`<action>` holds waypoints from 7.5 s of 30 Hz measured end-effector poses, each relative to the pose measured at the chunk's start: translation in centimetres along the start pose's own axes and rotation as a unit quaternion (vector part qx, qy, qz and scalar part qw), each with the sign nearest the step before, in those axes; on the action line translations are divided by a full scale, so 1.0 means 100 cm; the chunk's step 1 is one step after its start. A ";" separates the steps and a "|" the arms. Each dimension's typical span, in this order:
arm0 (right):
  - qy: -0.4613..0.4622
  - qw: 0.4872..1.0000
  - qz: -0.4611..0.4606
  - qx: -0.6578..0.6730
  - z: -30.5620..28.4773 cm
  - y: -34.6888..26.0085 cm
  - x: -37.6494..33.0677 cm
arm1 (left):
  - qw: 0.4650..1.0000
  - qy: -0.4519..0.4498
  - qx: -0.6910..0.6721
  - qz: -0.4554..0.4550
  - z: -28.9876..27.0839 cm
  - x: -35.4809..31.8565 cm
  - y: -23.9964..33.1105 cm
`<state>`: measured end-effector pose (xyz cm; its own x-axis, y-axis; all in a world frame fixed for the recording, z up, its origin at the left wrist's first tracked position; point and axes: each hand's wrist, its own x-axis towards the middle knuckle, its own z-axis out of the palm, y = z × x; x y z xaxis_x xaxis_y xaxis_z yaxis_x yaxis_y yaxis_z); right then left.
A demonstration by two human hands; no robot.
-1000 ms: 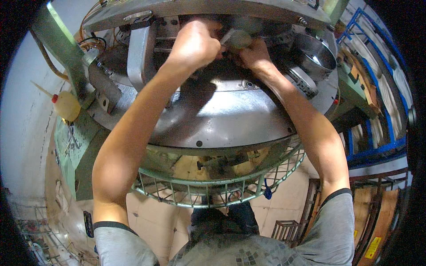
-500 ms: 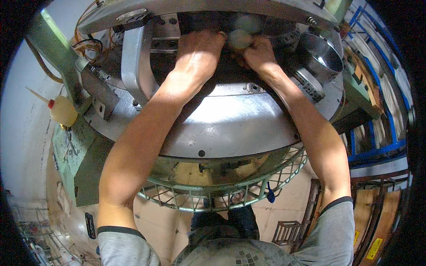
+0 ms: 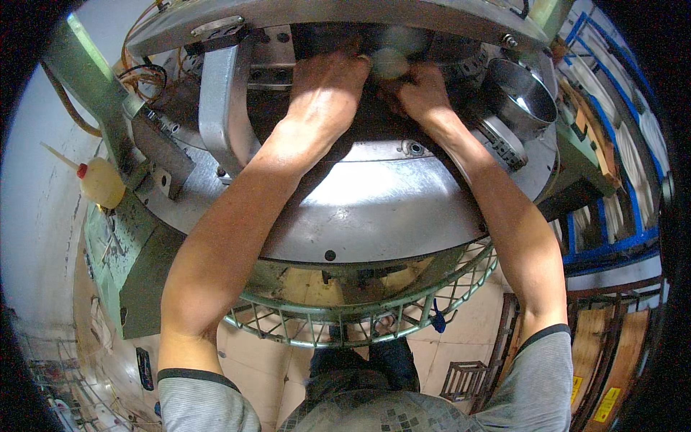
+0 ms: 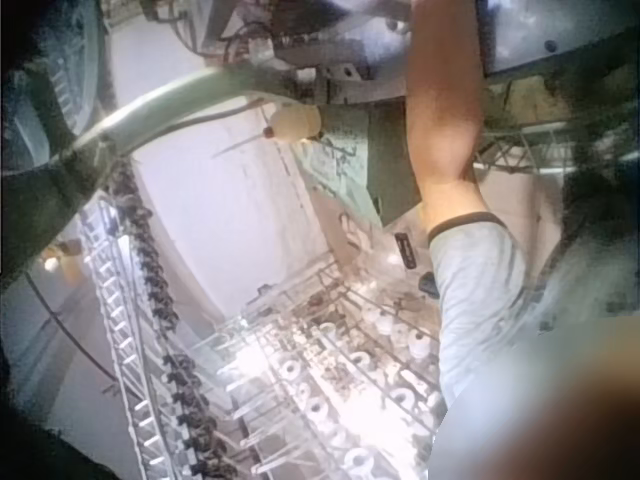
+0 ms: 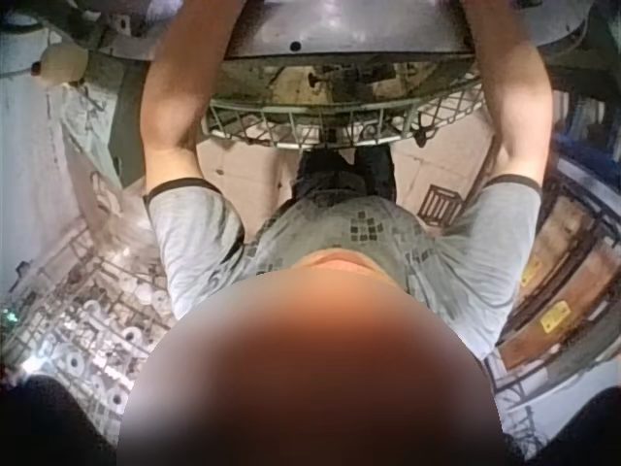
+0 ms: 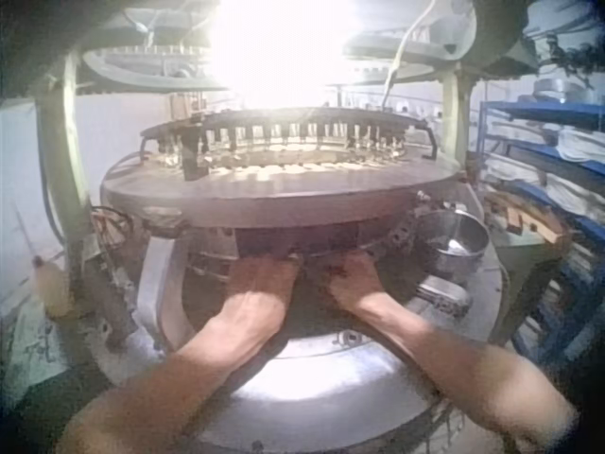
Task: The person repeatedly inserts small metal components into a circular machine, adjusts them with both hands, and occasionally retrieves additional parts from a nearby wooden box. The task involves precise hand movements and repeated insertion cycles.
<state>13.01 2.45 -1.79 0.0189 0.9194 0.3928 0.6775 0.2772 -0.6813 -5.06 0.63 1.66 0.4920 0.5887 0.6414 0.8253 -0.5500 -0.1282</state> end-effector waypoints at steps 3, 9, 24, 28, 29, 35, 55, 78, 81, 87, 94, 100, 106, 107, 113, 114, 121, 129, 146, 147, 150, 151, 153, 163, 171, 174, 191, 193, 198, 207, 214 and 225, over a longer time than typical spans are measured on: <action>0.020 0.999 -0.043 0.012 0.001 0.002 0.000 | 1.000 0.002 -0.002 0.008 0.000 0.000 0.000; 0.010 1.000 -0.024 -0.004 0.000 0.002 0.001 | 1.000 0.016 -0.006 0.013 0.005 -0.001 -0.001; -0.006 1.000 -0.005 0.027 -0.002 -0.004 -0.002 | 0.999 0.033 -0.025 0.030 0.011 0.001 -0.004; -0.002 1.000 -0.007 0.016 -0.002 -0.004 -0.002 | 0.999 0.024 -0.029 0.032 0.013 0.000 -0.005; 0.004 1.000 -0.005 0.003 -0.002 -0.003 -0.002 | 0.999 0.019 -0.027 0.035 0.013 0.000 -0.006; 0.006 0.999 0.001 -0.039 -0.003 -0.002 0.000 | 0.995 0.069 -0.041 0.052 0.015 -0.003 -0.007; 0.018 0.999 -0.028 -0.005 0.001 0.001 0.001 | 1.000 0.016 -0.010 0.008 0.006 0.001 -0.001; -0.005 1.000 0.002 0.013 -0.001 -0.004 -0.002 | 1.000 -0.003 -0.026 0.011 0.006 0.001 -0.004; 0.005 1.000 -0.016 -0.010 0.000 -0.002 -0.001 | 0.999 0.006 -0.031 0.016 0.007 0.000 -0.005; 0.011 0.999 -0.030 -0.003 -0.001 -0.001 -0.001 | 0.996 0.061 -0.038 0.049 0.011 -0.002 -0.007; 0.024 0.999 -0.032 -0.019 0.001 0.001 -0.001 | 0.997 0.059 -0.043 0.040 0.011 -0.002 -0.006; 0.014 0.999 -0.027 -0.019 -0.001 -0.005 -0.002 | 0.998 0.037 -0.039 0.035 0.009 -0.002 -0.006; 0.002 0.999 0.009 0.036 -0.001 -0.006 -0.004 | 0.993 0.088 -0.058 0.053 0.012 -0.004 -0.007; 0.009 1.000 -0.005 0.026 -0.001 -0.006 -0.003 | 0.993 0.092 -0.055 0.051 0.013 -0.004 -0.007; 0.007 1.000 0.010 -0.001 -0.001 -0.004 -0.002 | 0.993 0.088 -0.046 0.058 0.011 -0.003 -0.007; 0.006 1.000 0.005 -0.015 -0.001 -0.004 -0.002 | 0.994 0.086 -0.047 0.057 0.010 -0.003 -0.007; 0.023 0.999 -0.033 -0.032 0.000 -0.006 -0.001 | 0.999 0.028 -0.019 0.036 0.007 0.000 -0.005; 0.010 1.000 0.006 -0.016 -0.004 -0.008 -0.004 | 0.999 0.025 -0.012 0.034 0.006 0.001 -0.004; 0.010 1.000 -0.005 -0.008 -0.001 -0.004 -0.002 | 0.996 0.058 -0.050 0.039 0.017 0.004 -0.010; 0.010 1.000 -0.005 -0.007 -0.002 -0.004 -0.002 | 0.997 0.044 -0.049 0.033 0.018 0.005 -0.011; 0.012 1.000 -0.002 0.000 -0.001 -0.004 -0.002 | 0.999 0.011 -0.045 0.014 0.017 0.007 -0.010; 0.012 1.000 -0.001 0.005 -0.001 -0.003 -0.002 | 0.999 0.005 -0.043 0.007 0.016 0.007 -0.010; 0.017 1.000 -0.010 -0.001 0.000 -0.002 -0.001 | 0.999 0.000 -0.043 -0.002 0.012 0.007 -0.008; 0.027 0.999 -0.021 -0.002 0.002 0.000 0.000 | 0.999 -0.022 -0.047 -0.014 0.006 0.008 -0.007; 0.013 0.999 -0.034 0.014 0.002 0.005 0.001 | 0.998 -0.005 -0.057 -0.010 0.007 0.008 -0.008; 0.025 0.998 -0.047 0.017 0.004 0.005 0.001 | 0.996 -0.011 -0.080 -0.032 0.006 0.008 -0.007; 0.013 1.000 0.006 -0.010 0.000 -0.003 0.000 | 0.997 -0.017 -0.069 -0.035 0.007 0.008 -0.006; 0.015 1.000 0.009 -0.005 0.000 -0.003 0.000 | 0.997 -0.018 -0.068 -0.027 0.008 0.009 -0.008; 0.015 1.000 0.009 -0.006 0.000 -0.003 0.000 | 0.998 0.015 -0.058 0.007 0.014 0.008 -0.012; 0.107 0.979 -0.073 -0.158 0.027 -0.016 0.000 | 0.999 -0.022 -0.023 0.012 0.017 0.020 -0.020; 0.111 0.985 -0.054 -0.121 0.027 -0.039 -0.011 | 0.994 -0.058 -0.089 -0.018 0.020 0.019 -0.025; 0.197 0.957 -0.141 -0.157 0.036 -0.022 0.002 | 0.996 0.056 -0.062 -0.028 0.013 0.040 -0.028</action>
<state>8.84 2.98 -2.45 0.0359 0.6263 0.7787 0.8834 0.3445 -0.3177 -5.05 5.31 3.59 0.4064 0.5553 0.7256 0.8063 -0.5915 0.0010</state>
